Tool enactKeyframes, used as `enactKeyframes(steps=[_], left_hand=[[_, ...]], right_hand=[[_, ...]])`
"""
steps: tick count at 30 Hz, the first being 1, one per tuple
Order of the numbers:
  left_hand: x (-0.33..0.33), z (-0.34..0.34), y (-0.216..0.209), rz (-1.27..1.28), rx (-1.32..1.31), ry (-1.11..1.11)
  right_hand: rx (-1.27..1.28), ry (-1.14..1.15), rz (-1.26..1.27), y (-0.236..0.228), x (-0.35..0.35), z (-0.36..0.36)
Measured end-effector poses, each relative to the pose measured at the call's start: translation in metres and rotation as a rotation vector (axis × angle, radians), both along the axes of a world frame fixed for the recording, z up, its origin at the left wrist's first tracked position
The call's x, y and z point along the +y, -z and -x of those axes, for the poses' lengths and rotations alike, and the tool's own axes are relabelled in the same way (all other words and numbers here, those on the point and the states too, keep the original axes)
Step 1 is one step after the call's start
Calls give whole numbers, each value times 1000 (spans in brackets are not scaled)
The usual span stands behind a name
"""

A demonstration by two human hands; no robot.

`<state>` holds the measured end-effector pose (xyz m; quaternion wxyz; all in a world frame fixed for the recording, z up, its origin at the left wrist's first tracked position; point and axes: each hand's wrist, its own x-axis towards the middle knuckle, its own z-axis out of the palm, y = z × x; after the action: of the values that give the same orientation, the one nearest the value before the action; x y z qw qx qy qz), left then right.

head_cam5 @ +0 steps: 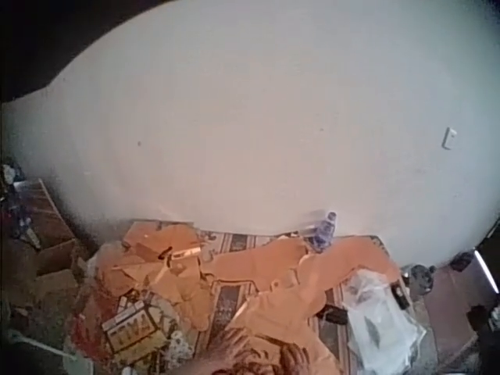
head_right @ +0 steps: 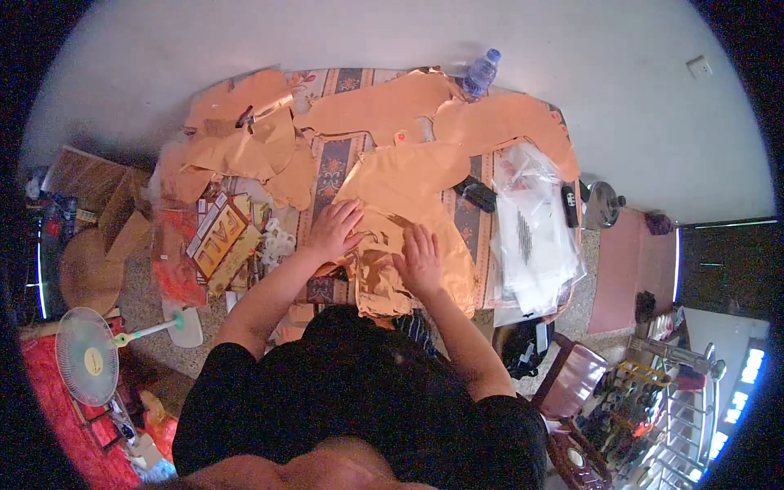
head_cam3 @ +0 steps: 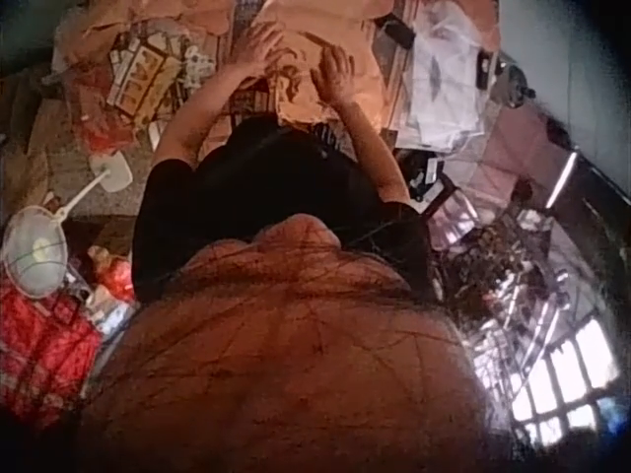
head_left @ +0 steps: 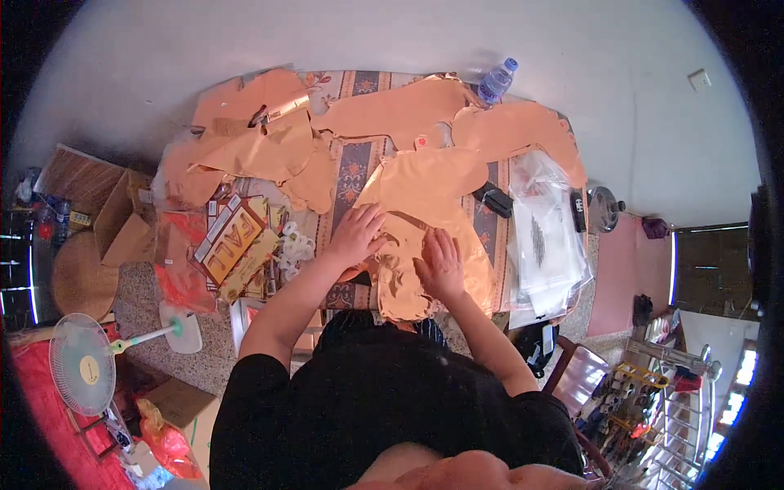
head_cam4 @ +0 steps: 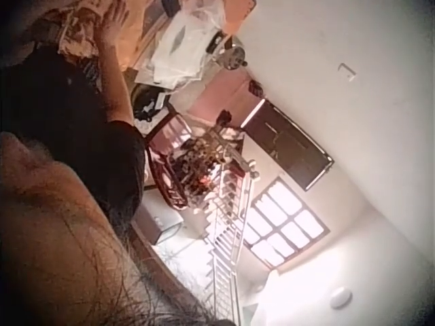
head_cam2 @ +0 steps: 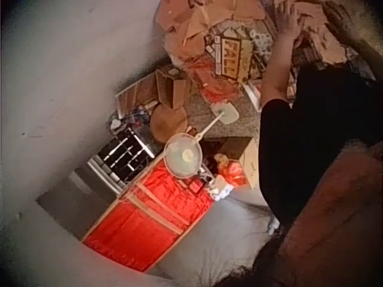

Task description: Folding and assembling copper-colored metallic foil components on a workspace.

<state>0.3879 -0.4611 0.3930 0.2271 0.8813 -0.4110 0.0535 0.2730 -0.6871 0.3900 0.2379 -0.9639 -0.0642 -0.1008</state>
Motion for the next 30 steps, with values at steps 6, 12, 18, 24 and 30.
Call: enactKeyframes(steps=[6,12,18,24,30], left_hand=[[-1,0,1,-26,16,-7],[0,-1,1,-31,40,-10],[1,-4,3,-32,53,7],[-5,-5,-8,-102,69,6],[-13,-8,-4,-68,78,94]], right_hand=[[17,-60,32,3,-16,4],[76,-70,139,-1,-13,3],[32,-50,148,7,-12,3],[47,-44,150,5,-11,5],[71,-24,155,4,-8,6]])
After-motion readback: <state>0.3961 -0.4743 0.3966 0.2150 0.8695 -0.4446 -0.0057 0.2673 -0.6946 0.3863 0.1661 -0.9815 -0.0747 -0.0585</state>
